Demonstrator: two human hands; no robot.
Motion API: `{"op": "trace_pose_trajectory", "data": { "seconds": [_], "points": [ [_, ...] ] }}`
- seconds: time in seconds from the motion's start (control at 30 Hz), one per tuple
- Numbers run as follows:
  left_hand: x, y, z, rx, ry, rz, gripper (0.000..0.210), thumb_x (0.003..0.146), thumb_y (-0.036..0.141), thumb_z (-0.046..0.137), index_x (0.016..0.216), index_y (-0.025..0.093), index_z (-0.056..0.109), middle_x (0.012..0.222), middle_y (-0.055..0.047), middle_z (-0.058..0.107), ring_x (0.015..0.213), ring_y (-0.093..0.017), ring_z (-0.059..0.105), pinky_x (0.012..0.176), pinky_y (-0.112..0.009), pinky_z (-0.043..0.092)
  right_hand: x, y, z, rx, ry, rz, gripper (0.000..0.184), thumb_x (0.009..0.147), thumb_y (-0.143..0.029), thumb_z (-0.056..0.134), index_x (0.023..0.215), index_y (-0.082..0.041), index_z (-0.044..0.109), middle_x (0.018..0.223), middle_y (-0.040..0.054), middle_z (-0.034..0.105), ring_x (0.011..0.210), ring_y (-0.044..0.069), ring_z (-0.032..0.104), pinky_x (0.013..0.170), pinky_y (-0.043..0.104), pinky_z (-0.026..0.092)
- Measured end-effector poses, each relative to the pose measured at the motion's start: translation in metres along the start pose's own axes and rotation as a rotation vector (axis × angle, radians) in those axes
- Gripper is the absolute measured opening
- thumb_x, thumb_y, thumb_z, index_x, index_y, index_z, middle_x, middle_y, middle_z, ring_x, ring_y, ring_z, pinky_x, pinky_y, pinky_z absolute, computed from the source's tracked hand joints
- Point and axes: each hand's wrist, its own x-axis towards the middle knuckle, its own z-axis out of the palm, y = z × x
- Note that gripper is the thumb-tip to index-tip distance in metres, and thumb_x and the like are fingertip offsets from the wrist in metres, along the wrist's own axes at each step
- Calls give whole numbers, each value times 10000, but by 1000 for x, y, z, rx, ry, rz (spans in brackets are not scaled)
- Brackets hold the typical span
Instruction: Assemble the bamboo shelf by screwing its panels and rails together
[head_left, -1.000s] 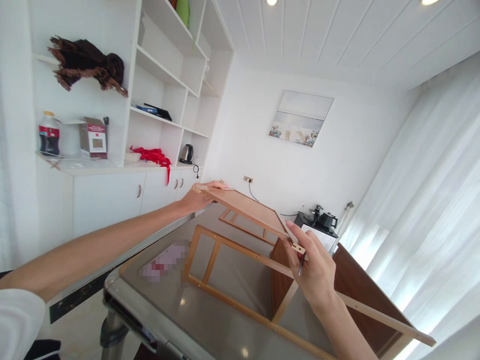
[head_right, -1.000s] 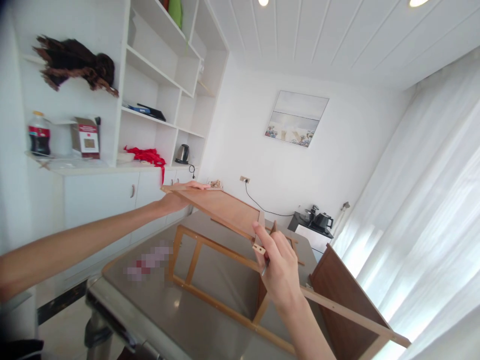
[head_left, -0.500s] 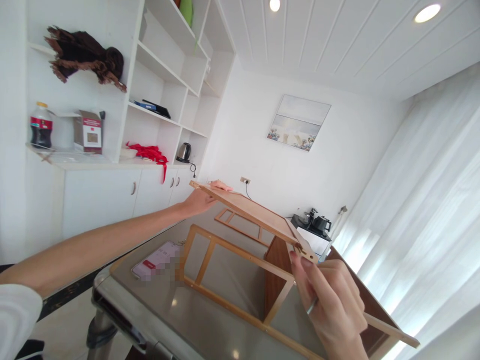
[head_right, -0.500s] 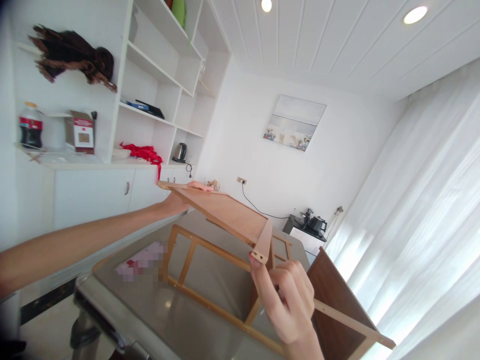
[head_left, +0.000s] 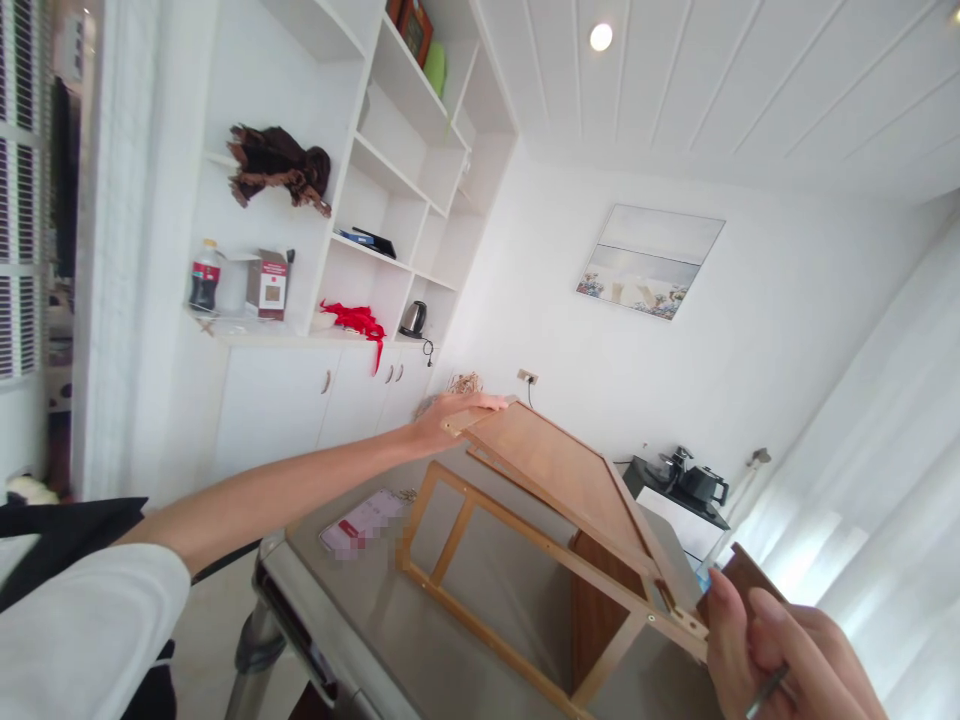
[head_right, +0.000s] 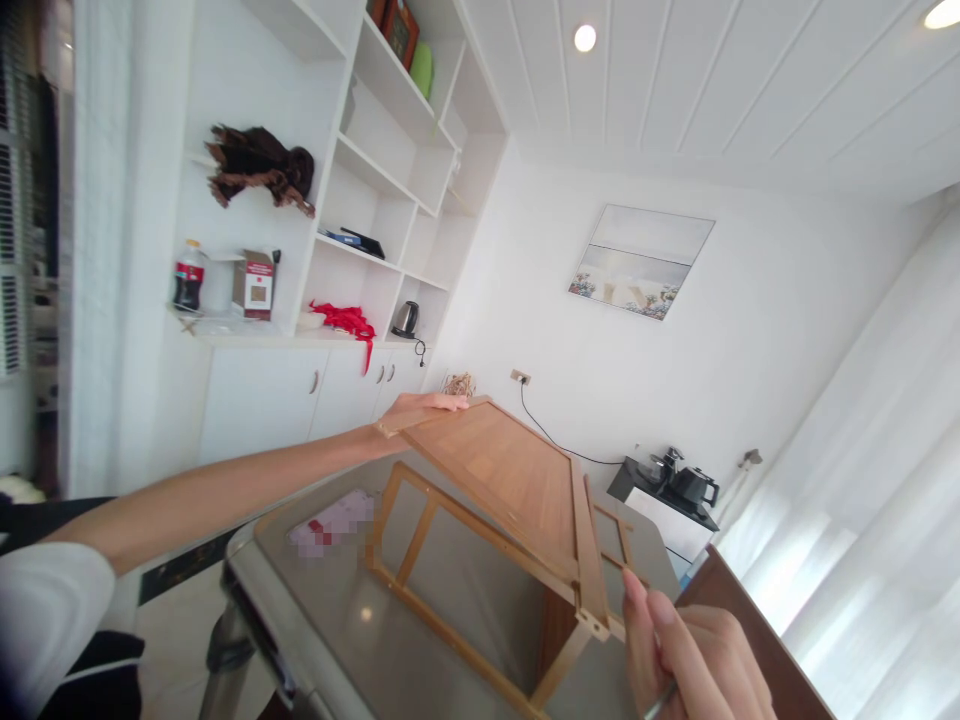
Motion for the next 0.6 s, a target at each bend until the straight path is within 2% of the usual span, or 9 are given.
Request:
{"op": "trace_pose_trajectory", "data": {
  "seconds": [0.07,0.13,0.17,0.2,0.3,0.37,0.47,0.53,0.6],
  "points": [
    [-2,0,1,20,-28,6,267,899,276,617,1161,227,634,1300,-64,679,1259,-257,612,1099,-442,484,-3,-8,3,16,55,-4,136,912,-338,623,1025,-291,684,534,-23,451,489,159,456,461,314,380],
    [-4,-1,4,37,-7,-4,277,881,261,632,1155,220,632,1284,-67,688,1235,-255,629,1086,-435,493,-6,-9,5,46,73,-18,212,938,-246,568,1102,-315,683,528,-24,417,497,168,439,481,325,362],
    [-5,-3,6,41,17,-13,280,877,258,634,1154,216,632,1273,-70,694,1223,-253,638,1077,-433,499,-7,-6,5,88,59,-73,273,935,-210,559,1164,-308,670,533,-26,433,481,163,421,484,329,370],
    [-5,-4,8,46,40,-19,280,877,259,633,1153,213,633,1263,-74,699,1211,-252,645,1069,-432,504,-8,-2,5,104,-25,-149,346,918,-174,576,1236,-289,651,554,-24,473,478,156,448,484,321,386],
    [-6,-5,11,111,65,-24,268,893,268,614,1154,214,642,1232,-75,713,1176,-246,665,1034,-421,521,-13,14,5,13,-104,-191,587,842,-67,681,1381,-279,580,614,-30,535,498,127,496,512,280,424],
    [-4,-3,11,195,31,-12,255,900,270,608,1147,221,649,1204,-67,726,1133,-236,684,991,-398,537,-18,22,6,-42,-112,-174,593,830,-45,702,1358,-299,607,596,-53,509,480,100,470,524,258,415],
    [4,5,11,355,-9,26,202,920,292,598,1102,232,662,1109,-42,753,1026,-212,712,909,-351,544,-25,31,12,-70,-138,-36,387,895,-124,654,1254,-263,676,629,-43,552,472,82,454,531,250,393],
    [13,13,12,462,0,66,189,952,361,573,1044,221,661,994,-31,761,919,-191,717,835,-314,533,-25,38,15,-63,-148,162,291,933,-245,624,1216,-216,688,764,9,653,529,103,516,558,262,408],
    [26,23,12,540,31,108,312,967,489,537,993,194,635,818,-25,733,736,-169,691,680,-273,498,-20,45,18,-55,-169,387,327,949,-383,591,1199,-195,689,866,52,690,660,165,601,634,292,441]
  ]
}}
